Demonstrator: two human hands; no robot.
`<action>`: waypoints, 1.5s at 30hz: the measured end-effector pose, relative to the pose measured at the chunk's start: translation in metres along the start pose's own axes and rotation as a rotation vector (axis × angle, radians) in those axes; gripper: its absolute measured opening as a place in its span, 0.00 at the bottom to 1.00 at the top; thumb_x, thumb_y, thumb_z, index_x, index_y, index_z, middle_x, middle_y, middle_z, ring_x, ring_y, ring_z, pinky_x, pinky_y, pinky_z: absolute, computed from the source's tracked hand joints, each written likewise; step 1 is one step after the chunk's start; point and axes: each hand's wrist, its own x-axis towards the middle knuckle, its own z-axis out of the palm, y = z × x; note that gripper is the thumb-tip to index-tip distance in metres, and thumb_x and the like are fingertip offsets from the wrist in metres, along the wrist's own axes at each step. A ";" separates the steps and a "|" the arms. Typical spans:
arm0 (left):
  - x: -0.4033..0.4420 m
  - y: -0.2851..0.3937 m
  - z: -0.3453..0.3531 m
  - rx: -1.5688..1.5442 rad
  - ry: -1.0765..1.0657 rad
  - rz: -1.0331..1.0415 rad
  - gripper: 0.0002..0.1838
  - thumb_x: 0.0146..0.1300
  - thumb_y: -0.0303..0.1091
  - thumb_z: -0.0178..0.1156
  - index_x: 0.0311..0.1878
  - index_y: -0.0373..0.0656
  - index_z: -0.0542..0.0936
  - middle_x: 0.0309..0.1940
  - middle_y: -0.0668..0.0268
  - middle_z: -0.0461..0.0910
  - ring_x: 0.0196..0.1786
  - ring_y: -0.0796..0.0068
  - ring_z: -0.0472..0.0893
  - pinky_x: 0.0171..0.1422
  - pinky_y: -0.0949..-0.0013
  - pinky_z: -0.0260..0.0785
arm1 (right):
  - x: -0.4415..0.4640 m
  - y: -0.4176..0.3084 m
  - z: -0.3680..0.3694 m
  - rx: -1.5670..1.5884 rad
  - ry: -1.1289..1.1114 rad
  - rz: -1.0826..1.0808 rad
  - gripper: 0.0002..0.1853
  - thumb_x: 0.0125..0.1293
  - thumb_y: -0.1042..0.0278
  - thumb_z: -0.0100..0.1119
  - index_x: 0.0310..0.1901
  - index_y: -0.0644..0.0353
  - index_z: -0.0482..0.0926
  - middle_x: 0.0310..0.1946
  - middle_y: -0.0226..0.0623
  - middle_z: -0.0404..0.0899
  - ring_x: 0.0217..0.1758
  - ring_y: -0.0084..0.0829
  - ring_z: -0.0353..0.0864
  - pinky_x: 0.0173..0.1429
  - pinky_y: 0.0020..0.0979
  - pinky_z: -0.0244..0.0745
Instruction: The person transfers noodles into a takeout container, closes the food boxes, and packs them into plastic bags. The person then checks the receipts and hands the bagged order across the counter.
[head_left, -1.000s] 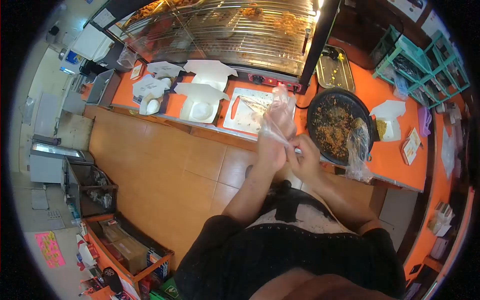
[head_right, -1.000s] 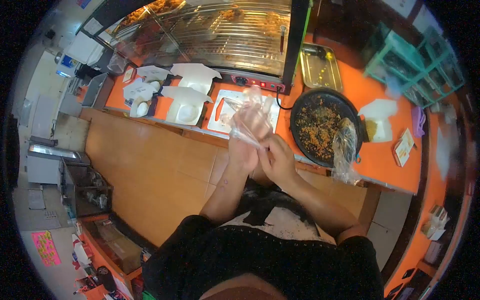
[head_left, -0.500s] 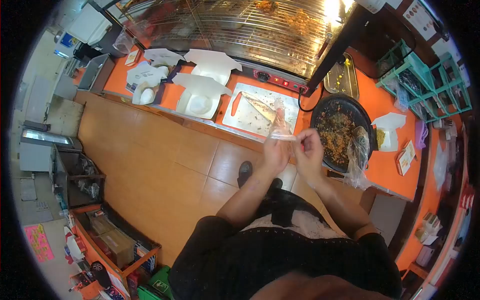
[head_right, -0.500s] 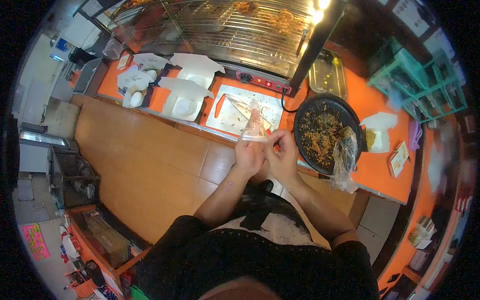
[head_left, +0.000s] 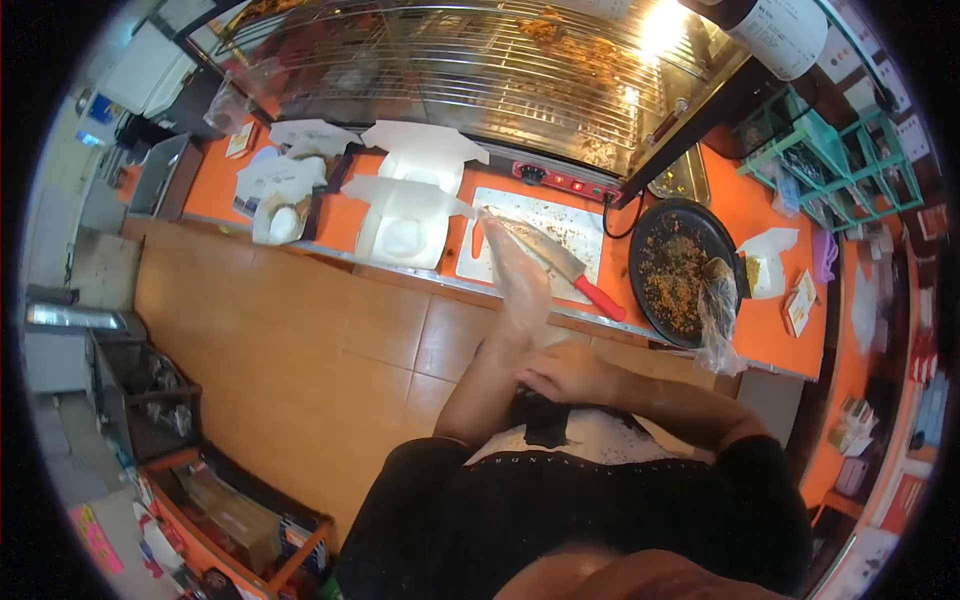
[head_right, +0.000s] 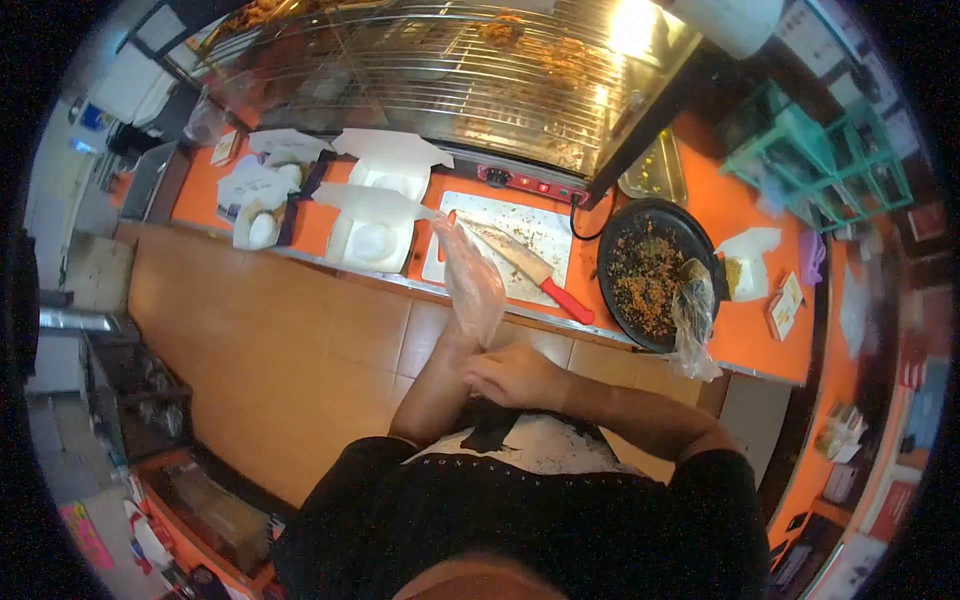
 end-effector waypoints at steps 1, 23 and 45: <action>0.013 0.002 -0.001 0.022 0.035 0.051 0.41 0.78 0.60 0.41 0.82 0.42 0.47 0.82 0.63 0.44 0.83 0.68 0.42 0.85 0.62 0.35 | 0.009 0.007 -0.003 -0.004 0.101 -0.047 0.13 0.68 0.65 0.64 0.51 0.59 0.81 0.41 0.46 0.85 0.48 0.46 0.86 0.52 0.43 0.81; 0.163 -0.086 0.083 1.515 -1.014 0.567 0.19 0.71 0.37 0.55 0.61 0.41 0.77 0.61 0.55 0.78 0.64 0.60 0.77 0.71 0.61 0.67 | 0.075 0.068 -0.043 0.203 1.161 0.216 0.16 0.71 0.75 0.59 0.59 0.63 0.75 0.49 0.41 0.79 0.51 0.28 0.80 0.55 0.30 0.75; 0.100 -0.065 0.073 0.598 -0.355 0.070 0.16 0.73 0.36 0.61 0.57 0.35 0.79 0.49 0.60 0.83 0.47 0.69 0.83 0.55 0.66 0.78 | -0.229 0.126 -0.089 -0.989 1.137 1.222 0.23 0.68 0.55 0.65 0.58 0.63 0.77 0.57 0.55 0.77 0.56 0.55 0.79 0.60 0.49 0.74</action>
